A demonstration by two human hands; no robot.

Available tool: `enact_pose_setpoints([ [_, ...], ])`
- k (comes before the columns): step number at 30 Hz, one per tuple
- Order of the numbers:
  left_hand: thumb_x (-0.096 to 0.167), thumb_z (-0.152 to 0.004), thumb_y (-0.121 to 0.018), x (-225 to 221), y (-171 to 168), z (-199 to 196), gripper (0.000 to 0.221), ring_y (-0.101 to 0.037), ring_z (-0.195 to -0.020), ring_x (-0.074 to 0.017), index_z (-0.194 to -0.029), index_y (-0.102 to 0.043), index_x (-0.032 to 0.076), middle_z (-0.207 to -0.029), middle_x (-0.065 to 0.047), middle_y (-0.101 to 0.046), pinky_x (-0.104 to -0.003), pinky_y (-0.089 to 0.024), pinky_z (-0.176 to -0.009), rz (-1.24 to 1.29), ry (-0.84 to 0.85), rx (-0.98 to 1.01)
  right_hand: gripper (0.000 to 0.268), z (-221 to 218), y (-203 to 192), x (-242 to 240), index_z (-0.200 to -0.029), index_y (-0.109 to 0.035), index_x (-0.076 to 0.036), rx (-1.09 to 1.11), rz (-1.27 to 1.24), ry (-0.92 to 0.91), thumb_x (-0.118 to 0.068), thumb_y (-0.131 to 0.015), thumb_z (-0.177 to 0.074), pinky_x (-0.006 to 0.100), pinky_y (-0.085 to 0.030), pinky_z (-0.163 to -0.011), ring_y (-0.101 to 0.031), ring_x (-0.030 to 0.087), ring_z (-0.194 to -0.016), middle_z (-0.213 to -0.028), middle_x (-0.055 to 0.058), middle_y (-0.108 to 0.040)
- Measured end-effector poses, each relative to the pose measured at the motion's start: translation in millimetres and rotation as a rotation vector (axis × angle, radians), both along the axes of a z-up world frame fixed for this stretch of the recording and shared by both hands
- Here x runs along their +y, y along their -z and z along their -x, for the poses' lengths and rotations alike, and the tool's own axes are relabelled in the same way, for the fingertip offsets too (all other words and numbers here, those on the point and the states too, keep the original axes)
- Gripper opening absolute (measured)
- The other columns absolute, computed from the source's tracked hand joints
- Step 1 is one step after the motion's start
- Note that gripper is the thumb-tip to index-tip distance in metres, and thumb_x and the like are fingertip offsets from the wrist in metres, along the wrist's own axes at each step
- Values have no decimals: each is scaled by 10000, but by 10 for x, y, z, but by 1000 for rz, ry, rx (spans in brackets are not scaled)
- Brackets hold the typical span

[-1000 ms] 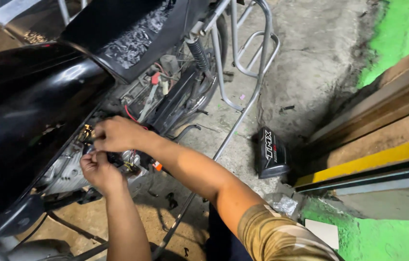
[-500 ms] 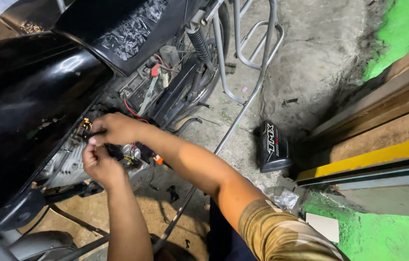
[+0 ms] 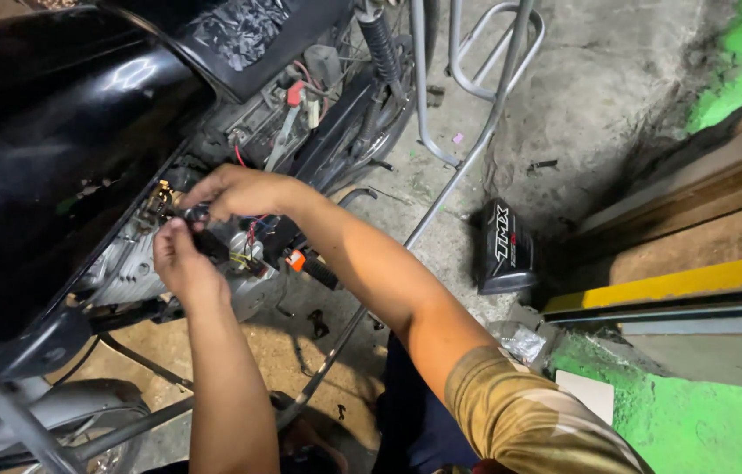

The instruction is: Repairing the electrical wiring of a motorcycle by connecting wires and applying electrical tape

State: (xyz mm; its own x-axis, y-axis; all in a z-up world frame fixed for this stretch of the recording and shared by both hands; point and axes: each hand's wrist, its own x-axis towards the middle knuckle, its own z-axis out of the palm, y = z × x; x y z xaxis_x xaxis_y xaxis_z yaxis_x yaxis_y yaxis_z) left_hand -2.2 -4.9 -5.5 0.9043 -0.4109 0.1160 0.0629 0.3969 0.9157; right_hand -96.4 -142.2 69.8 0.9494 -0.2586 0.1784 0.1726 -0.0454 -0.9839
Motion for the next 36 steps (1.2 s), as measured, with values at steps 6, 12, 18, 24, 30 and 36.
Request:
enact_pose_setpoints([
  [6, 163, -1060, -640, -31, -39, 4, 133, -562, -772, -95, -935, -674, 132, -759, -8, -634, -213, -444, -757, -174, -31, -218, 309, -102, -103, 107, -959, -827, -177, 120, 291, 190, -441, -776, -807, 364, -595, -757, -797, 229, -814, -743, 29, -810],
  [12, 142, -1081, -601, -45, 77, -131, 112, -555, -758, -73, -980, -649, 133, -785, 20, -645, -196, -412, -717, -249, 3, -219, 200, -322, 248, -19, -990, -816, -327, 210, 462, 258, -430, -807, -818, 375, -603, -817, -797, 208, -904, -799, -70, -818],
  [18, 164, -1085, -606, -10, 88, -130, 228, -526, -653, -60, -864, -651, 127, -719, 14, -624, -165, -403, -620, -247, 27, -179, 202, -237, 138, 17, -990, -815, -228, 206, 434, 266, -352, -807, -830, 436, -594, -848, -781, 302, -953, -849, 37, -820],
  [24, 157, -1077, -610, -27, 220, -190, 222, -563, -625, -65, -862, -644, 116, -698, 6, -618, -135, -424, -595, -171, 27, -75, 184, -232, 196, -34, -971, -821, -274, 241, 442, 275, -380, -798, -821, 407, -599, -857, -782, 254, -961, -849, -1, -819],
  [30, 118, -1054, -640, -10, 166, -132, 210, -595, -611, -95, -849, -647, 77, -688, -33, -619, -156, -474, -607, -99, 9, 2, 178, -240, 179, 16, -969, -826, -232, 239, 504, 302, -318, -778, -822, 476, -603, -850, -764, 345, -976, -886, 72, -819],
  [36, 110, -1032, -652, 30, 9, -70, 141, -598, -637, -99, -894, -656, 86, -705, -25, -617, -174, -482, -640, -62, 12, 30, 189, -322, 169, 80, -972, -820, -192, 248, 550, 329, -276, -735, -825, 501, -597, -870, -758, 372, -986, -918, 100, -817],
])
